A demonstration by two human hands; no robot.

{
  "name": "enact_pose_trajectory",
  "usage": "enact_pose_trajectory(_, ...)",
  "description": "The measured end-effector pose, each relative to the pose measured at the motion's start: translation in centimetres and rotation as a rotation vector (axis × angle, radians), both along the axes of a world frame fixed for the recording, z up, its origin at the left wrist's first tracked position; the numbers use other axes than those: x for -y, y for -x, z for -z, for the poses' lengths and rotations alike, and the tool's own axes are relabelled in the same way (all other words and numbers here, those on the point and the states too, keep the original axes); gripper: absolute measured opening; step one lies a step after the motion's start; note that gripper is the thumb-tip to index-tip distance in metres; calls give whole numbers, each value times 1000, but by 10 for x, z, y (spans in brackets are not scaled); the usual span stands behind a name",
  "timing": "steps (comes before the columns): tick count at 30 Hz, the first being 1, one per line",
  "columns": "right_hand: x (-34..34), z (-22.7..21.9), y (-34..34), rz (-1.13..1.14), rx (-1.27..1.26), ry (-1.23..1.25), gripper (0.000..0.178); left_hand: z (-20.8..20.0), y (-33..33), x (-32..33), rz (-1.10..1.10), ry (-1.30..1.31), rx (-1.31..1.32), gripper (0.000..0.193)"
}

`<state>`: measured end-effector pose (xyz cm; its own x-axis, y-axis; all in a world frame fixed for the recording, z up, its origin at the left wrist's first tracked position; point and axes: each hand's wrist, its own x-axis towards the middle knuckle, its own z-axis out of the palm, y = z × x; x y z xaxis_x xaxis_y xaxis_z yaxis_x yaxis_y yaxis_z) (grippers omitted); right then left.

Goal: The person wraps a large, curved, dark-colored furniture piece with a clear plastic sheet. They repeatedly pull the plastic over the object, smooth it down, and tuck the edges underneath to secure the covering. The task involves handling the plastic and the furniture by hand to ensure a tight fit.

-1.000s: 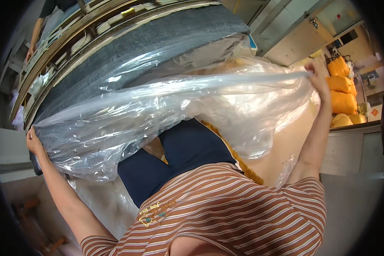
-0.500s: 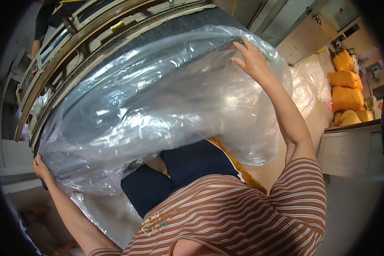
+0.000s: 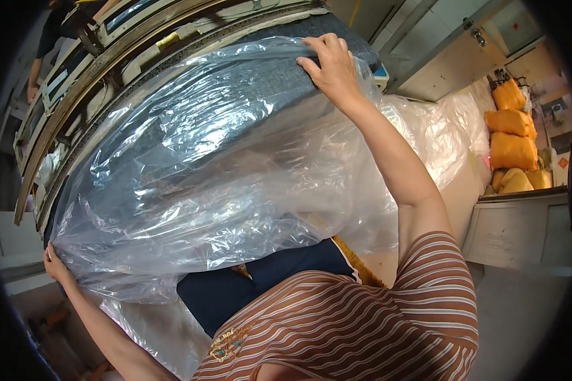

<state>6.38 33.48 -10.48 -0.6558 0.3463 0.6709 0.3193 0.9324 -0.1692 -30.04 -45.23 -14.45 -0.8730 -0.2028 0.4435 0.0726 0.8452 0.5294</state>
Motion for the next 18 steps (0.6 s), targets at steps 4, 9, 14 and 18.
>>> enact_pose_trajectory(4,-7,5,6,-92,46,61,15,6,2,-10,-1,14,-23,47)
enact_pose_trajectory(9,-11,-2,9,-150,0,46,10,5,5,-4,-6,5,21,48)
enact_pose_trajectory(14,6,-20,5,-305,33,308,14,7,-1,-16,-2,-16,-32,44)
enact_pose_trajectory(18,3,2,13,-287,-11,282,28,2,1,-14,9,-30,9,46)
